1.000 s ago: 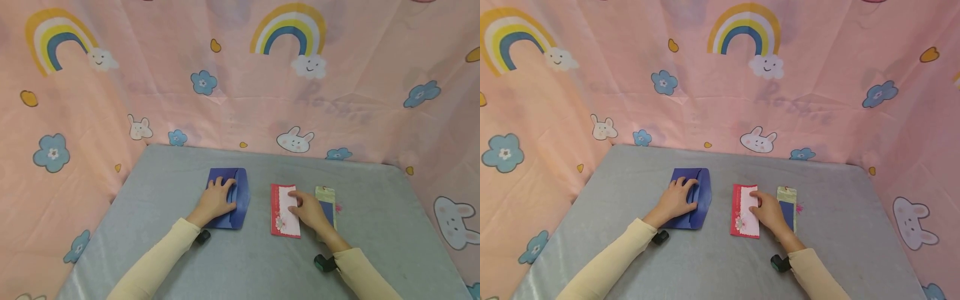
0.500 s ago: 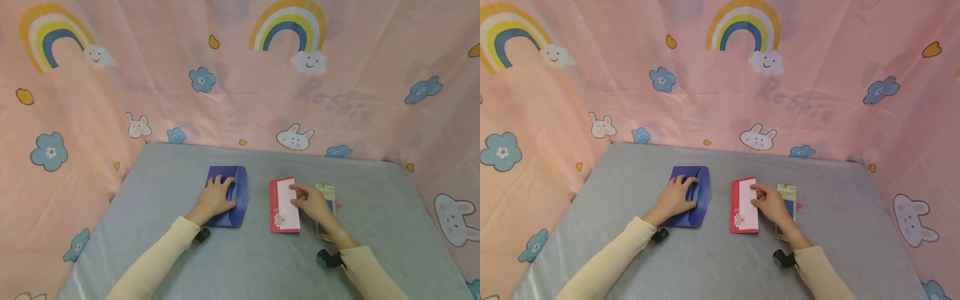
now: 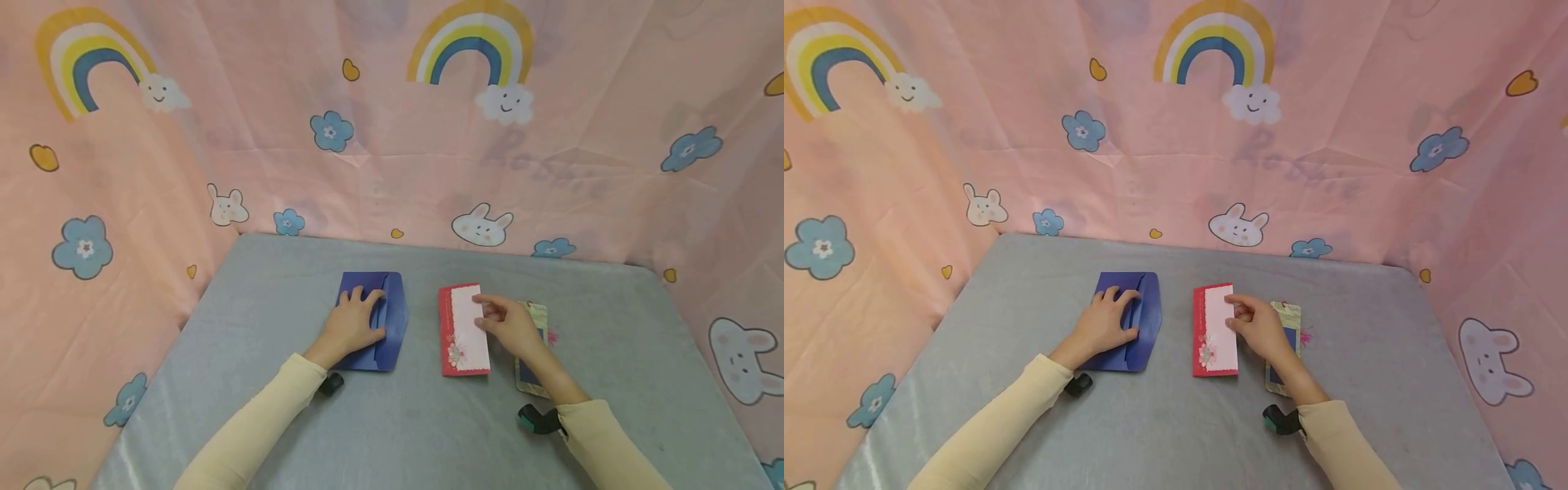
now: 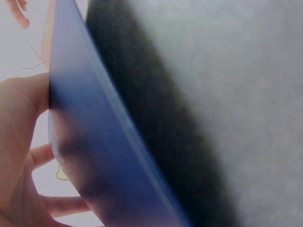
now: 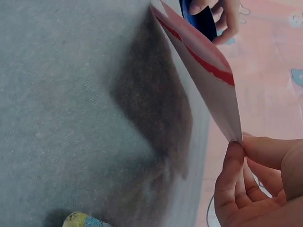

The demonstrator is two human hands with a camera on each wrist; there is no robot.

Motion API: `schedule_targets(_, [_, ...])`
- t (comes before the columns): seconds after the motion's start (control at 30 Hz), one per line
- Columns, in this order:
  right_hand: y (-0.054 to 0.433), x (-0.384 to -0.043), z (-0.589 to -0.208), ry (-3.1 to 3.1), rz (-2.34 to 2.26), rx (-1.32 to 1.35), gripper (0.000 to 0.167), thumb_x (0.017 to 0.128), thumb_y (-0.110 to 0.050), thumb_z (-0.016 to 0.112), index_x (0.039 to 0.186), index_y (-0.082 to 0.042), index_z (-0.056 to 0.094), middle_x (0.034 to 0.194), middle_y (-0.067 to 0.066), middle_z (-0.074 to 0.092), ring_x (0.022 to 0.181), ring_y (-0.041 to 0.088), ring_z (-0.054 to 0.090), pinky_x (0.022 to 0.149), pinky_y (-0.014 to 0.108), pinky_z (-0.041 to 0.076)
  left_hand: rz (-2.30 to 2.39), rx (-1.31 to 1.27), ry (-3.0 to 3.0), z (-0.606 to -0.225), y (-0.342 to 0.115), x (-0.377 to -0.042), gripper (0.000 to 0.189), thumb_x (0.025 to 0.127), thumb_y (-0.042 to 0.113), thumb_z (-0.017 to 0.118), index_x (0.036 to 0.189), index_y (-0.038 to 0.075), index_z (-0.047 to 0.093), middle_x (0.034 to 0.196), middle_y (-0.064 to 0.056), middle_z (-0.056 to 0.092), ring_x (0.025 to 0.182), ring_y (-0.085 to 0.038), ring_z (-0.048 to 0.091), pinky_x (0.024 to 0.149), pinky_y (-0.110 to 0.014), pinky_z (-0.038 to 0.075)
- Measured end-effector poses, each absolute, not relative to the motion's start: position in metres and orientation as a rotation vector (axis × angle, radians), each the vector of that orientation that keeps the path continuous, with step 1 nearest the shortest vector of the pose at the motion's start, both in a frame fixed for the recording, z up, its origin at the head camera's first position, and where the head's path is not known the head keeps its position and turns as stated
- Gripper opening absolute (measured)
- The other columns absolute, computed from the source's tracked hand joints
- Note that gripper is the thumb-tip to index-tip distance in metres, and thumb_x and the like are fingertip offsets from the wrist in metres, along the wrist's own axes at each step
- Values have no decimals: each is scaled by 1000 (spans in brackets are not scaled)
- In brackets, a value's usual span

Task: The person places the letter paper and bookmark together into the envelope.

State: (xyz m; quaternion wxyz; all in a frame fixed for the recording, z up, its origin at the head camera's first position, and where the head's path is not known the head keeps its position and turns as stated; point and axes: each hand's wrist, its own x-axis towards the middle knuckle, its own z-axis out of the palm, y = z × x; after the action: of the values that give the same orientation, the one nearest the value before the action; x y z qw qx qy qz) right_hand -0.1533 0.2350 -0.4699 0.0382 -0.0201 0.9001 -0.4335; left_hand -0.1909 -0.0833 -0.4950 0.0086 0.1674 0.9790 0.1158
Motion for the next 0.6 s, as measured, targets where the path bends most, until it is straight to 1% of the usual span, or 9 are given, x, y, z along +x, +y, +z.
schedule_targets(0.27, [229,-155,-464,2760,-1359,-44,42,92,-8,66,134,-7,61,104,17,63,78,18,54,63,20,48,351,524,3058,-494,-83,-190,70,79,46,73,142,29,48,140,-21,51,118,-45,54,81,-55,55])
schedule_targets(0.5, [221,-159,-462,2735,-1422,-36,41,91,-9,68,132,-7,62,100,16,64,72,14,56,66,20,52,351,519,3054,-493,-83,-190,70,79,46,73,142,29,48,141,-21,50,119,-45,54,81,-56,55])
schedule_targets(0.6, [218,-161,-461,2728,-1453,-46,41,91,-9,68,131,-6,62,97,16,64,70,15,57,66,20,52,351,519,3051,-493,-83,-189,70,79,46,73,142,30,47,141,-21,50,119,-45,54,82,-56,55])
